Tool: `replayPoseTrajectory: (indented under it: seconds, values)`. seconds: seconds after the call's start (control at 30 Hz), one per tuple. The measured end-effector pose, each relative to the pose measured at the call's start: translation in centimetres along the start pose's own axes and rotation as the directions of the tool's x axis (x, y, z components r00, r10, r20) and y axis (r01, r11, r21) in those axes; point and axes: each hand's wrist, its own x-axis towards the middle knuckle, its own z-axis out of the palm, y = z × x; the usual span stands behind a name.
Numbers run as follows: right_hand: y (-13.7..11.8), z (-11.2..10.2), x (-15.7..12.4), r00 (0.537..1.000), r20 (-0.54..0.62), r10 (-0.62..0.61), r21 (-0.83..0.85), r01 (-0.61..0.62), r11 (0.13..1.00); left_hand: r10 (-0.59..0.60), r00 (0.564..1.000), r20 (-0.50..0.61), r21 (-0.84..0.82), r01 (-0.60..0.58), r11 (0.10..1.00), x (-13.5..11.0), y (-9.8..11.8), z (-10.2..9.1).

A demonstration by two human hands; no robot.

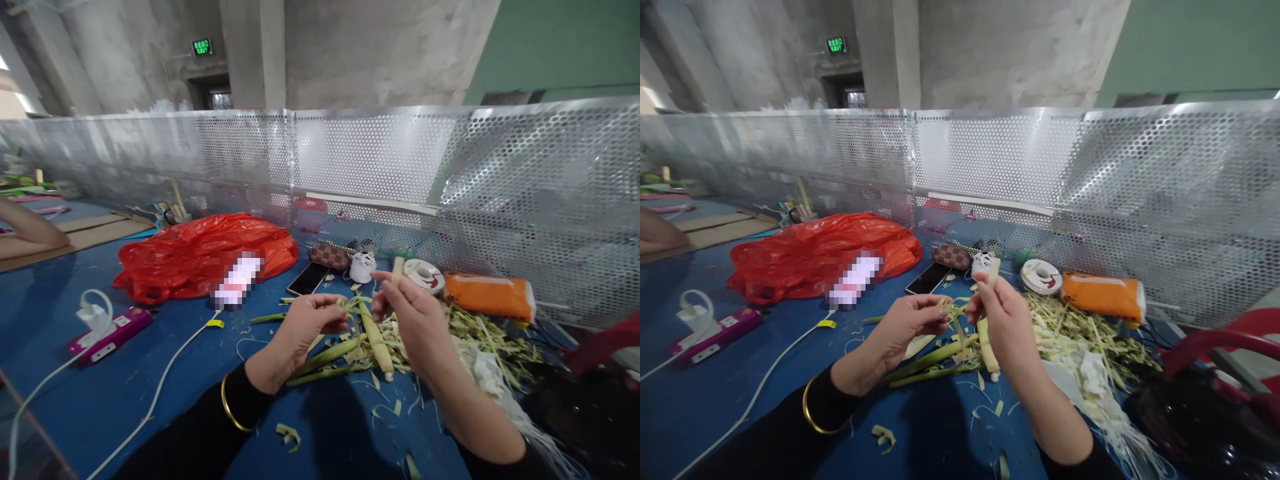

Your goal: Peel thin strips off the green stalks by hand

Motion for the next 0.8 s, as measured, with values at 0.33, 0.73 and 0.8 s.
replayPoseTrajectory:
  seconds: [0.33, 0.73, 0.8]
  values:
    - [1.4, 0.0, -0.5, 0.977, 0.209, -0.05, -0.458, 0.143, 0.877, 0.033, 0.999, -0.02, -0.001, -0.033, 0.999, 0.2, -0.4, 0.1]
    - [0.6, 0.0, -0.4, 0.98, 0.191, -0.058, -0.577, 0.16, 0.801, 0.091, 0.995, -0.041, 0.039, -0.089, 0.995, 0.1, -0.5, 0.1]
    - [0.4, 0.0, -0.6, 0.981, 0.17, -0.098, -0.626, 0.184, 0.758, 0.105, 0.993, -0.048, 0.047, -0.103, 0.994, 0.0, -0.3, 0.2]
